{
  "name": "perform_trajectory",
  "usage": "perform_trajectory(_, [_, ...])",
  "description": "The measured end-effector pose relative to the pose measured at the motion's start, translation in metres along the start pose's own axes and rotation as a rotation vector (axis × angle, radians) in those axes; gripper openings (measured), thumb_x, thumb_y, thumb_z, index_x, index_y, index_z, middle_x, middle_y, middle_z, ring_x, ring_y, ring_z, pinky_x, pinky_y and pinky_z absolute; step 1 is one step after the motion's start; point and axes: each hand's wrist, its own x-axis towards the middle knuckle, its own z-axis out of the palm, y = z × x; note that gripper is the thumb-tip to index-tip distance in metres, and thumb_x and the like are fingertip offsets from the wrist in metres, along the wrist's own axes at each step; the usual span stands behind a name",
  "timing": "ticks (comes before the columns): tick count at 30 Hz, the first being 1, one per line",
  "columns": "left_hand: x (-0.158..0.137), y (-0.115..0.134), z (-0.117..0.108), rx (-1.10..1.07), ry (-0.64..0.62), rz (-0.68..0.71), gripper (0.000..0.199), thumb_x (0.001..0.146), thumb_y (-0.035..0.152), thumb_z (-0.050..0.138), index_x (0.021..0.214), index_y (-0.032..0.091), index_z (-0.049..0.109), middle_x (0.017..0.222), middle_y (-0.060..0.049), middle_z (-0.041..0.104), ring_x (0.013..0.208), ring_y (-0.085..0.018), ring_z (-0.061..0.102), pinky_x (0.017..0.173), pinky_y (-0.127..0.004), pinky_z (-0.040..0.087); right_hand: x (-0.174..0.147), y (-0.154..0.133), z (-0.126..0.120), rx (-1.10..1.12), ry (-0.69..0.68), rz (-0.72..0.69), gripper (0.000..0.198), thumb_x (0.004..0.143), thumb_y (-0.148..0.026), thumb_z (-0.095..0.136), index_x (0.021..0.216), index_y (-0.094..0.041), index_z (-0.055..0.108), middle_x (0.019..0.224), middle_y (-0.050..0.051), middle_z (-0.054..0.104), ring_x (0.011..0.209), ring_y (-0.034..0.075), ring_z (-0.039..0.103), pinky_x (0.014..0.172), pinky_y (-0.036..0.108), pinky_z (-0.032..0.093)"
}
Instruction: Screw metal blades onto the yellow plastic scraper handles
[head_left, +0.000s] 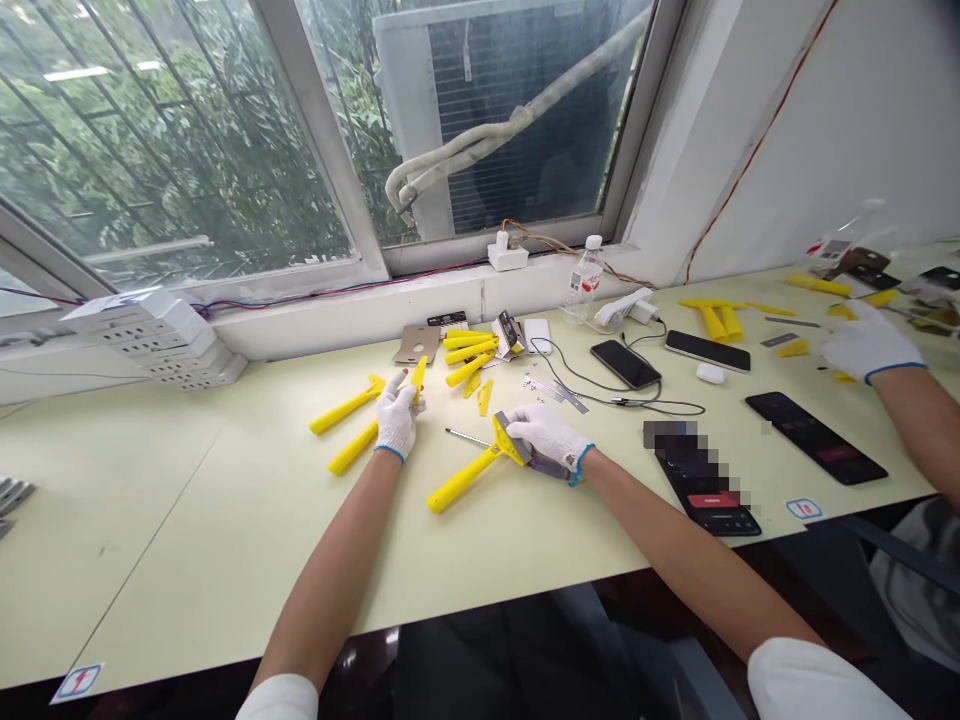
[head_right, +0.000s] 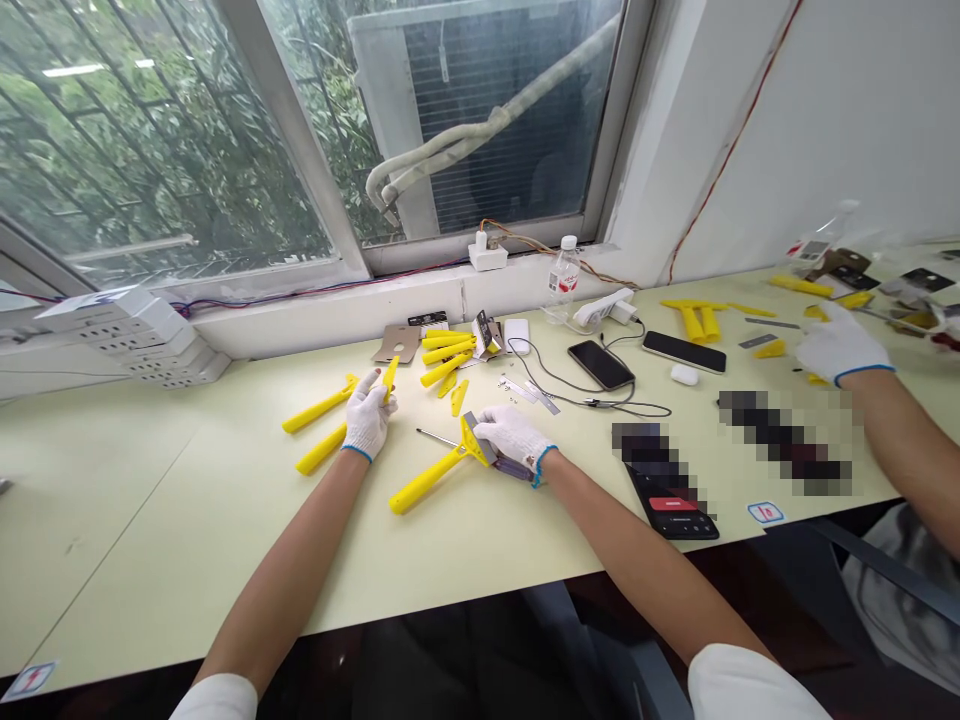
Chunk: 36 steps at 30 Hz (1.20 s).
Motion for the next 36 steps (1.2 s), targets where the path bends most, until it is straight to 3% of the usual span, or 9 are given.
perform_trajectory(5, [-0.001,0.001,0.000,-0.079,-0.069,-0.026,0.086,0.079,0.025,0.083,0.160,0.026,0.053,0.123,-0.008,0.072,0.084,-0.014,0.077,0.082,-0.030,0.066,0.005,0.006,-0.003,-0.026,0.005,-0.017,0.011,0.076,-0.025,0.064,0.074,-0.017,0.057,0.060,0.001,0.059,0.056,0.012,0.051,0.055,0.026,0.035])
perform_trajectory(12, [-0.020,0.005,0.018,-0.007,-0.192,-0.029,0.093,0.071,0.022,0.084,0.157,0.031,0.051,0.107,0.000,0.065,0.092,-0.020,0.083,0.093,-0.040,0.070,0.006,0.014,-0.001,-0.006,0.000,-0.056,0.011,0.078,-0.029,0.062,0.080,-0.018,0.062,0.063,-0.001,0.060,0.056,0.013,0.055,0.051,0.025,0.039])
perform_trajectory(16, [-0.036,0.010,0.030,0.103,-0.275,-0.086,0.066,0.076,0.033,0.079,0.139,0.027,0.061,0.104,0.000,0.070,0.087,-0.024,0.084,0.084,-0.043,0.070,0.004,0.010,0.000,0.017,0.001,-0.036,0.010,0.077,-0.028,0.062,0.078,-0.018,0.061,0.063,-0.002,0.060,0.056,0.011,0.054,0.050,0.025,0.039])
perform_trajectory(20, [-0.057,0.022,0.037,0.206,-0.447,-0.134,0.032,0.083,0.040,0.077,0.105,0.018,0.072,0.096,-0.009,0.079,0.087,-0.026,0.083,0.076,-0.035,0.066,0.003,0.009,-0.002,-0.017,0.019,-0.051,0.011,0.079,-0.028,0.062,0.077,-0.018,0.061,0.062,-0.002,0.060,0.056,0.011,0.055,0.051,0.024,0.037])
perform_trajectory(23, [-0.076,0.031,0.043,0.260,-0.549,-0.128,0.031,0.091,0.048,0.074,0.090,0.017,0.075,0.093,-0.011,0.080,0.081,-0.023,0.078,0.068,-0.031,0.060,0.002,0.009,-0.003,-0.043,0.020,-0.069,0.013,0.081,-0.030,0.061,0.076,-0.018,0.061,0.058,-0.002,0.058,0.054,0.011,0.055,0.050,0.024,0.037])
perform_trajectory(26, [-0.092,0.035,0.050,0.366,-0.628,-0.140,0.034,0.095,0.049,0.072,0.080,0.018,0.073,0.078,-0.006,0.073,0.069,-0.017,0.067,0.061,-0.027,0.048,0.001,0.008,-0.002,-0.008,0.026,-0.084,0.013,0.082,-0.030,0.063,0.081,-0.018,0.064,0.061,-0.002,0.061,0.054,0.011,0.056,0.051,0.024,0.038])
perform_trajectory(29, [-0.101,0.037,0.055,0.490,-0.669,-0.131,0.028,0.094,0.042,0.072,0.079,0.018,0.074,0.070,0.000,0.064,0.062,-0.014,0.056,0.058,-0.026,0.041,0.002,0.010,0.002,0.029,0.038,-0.102,0.015,0.084,-0.031,0.064,0.086,-0.017,0.067,0.066,0.000,0.065,0.057,0.012,0.058,0.054,0.024,0.041])
perform_trajectory(32, [-0.103,0.036,0.057,0.542,-0.635,-0.116,0.021,0.090,0.039,0.075,0.092,0.019,0.080,0.074,0.000,0.067,0.064,-0.014,0.057,0.059,-0.027,0.041,0.004,0.013,0.005,-0.003,0.055,-0.107,0.015,0.084,-0.031,0.064,0.086,-0.017,0.069,0.069,0.001,0.067,0.059,0.012,0.058,0.055,0.024,0.041])
perform_trajectory(36, [-0.102,0.035,0.056,0.584,-0.600,-0.096,0.019,0.089,0.038,0.076,0.089,0.019,0.077,0.078,-0.001,0.071,0.067,-0.016,0.061,0.062,-0.027,0.045,0.005,0.014,0.007,-0.026,0.060,-0.095,0.015,0.084,-0.031,0.063,0.085,-0.017,0.067,0.070,0.001,0.067,0.061,0.013,0.059,0.057,0.025,0.041])
